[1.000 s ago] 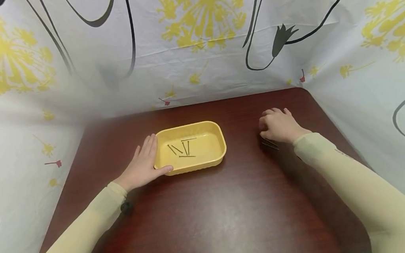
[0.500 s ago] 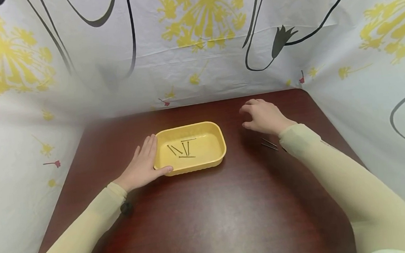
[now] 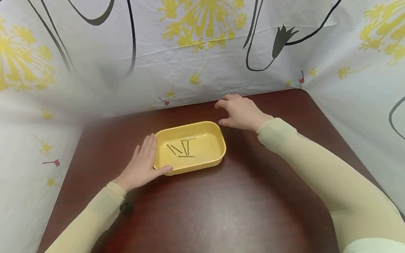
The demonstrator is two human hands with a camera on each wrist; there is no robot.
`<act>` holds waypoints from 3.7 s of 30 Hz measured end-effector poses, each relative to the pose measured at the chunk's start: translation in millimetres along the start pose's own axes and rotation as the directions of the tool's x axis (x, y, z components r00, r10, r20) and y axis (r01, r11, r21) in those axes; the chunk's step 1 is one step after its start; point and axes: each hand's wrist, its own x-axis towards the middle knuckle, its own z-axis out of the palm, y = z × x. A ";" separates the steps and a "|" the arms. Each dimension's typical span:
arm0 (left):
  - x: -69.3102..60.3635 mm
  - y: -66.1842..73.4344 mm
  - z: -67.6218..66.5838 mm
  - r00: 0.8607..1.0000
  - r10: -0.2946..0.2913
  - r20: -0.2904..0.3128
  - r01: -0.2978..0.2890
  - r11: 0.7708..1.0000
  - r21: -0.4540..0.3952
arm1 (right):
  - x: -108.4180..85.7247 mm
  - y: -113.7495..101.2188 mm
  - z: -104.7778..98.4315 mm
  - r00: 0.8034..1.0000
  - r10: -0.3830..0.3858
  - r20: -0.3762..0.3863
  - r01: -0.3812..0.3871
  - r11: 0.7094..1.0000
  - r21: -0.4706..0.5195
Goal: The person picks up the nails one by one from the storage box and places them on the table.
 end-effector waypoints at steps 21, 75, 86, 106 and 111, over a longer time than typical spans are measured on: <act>-0.1 0.0 -0.1 1.000 -0.007 0.020 0.007 1.000 -0.007 | 34.9 -50.3 7.9 0.993 -0.117 0.027 0.117 0.993 0.005; 1.5 -5.4 -1.8 1.000 0.004 0.017 -0.005 1.000 0.014 | 65.5 -133.9 92.0 0.921 -0.343 0.186 0.373 0.914 -0.162; 2.1 -4.4 -2.9 1.000 -0.004 0.023 0.005 1.000 -0.004 | 66.7 -142.1 101.3 0.931 -0.255 0.263 0.310 0.931 -0.195; -0.8 -3.0 1.3 1.000 0.003 0.006 -0.003 1.000 -0.007 | 65.3 -144.2 105.9 0.913 -0.252 0.322 0.321 0.929 -0.185; 0.0 -4.2 0.9 1.000 0.001 0.014 -0.001 1.000 -0.006 | 66.5 -143.7 104.4 0.906 -0.271 0.326 0.335 0.929 -0.159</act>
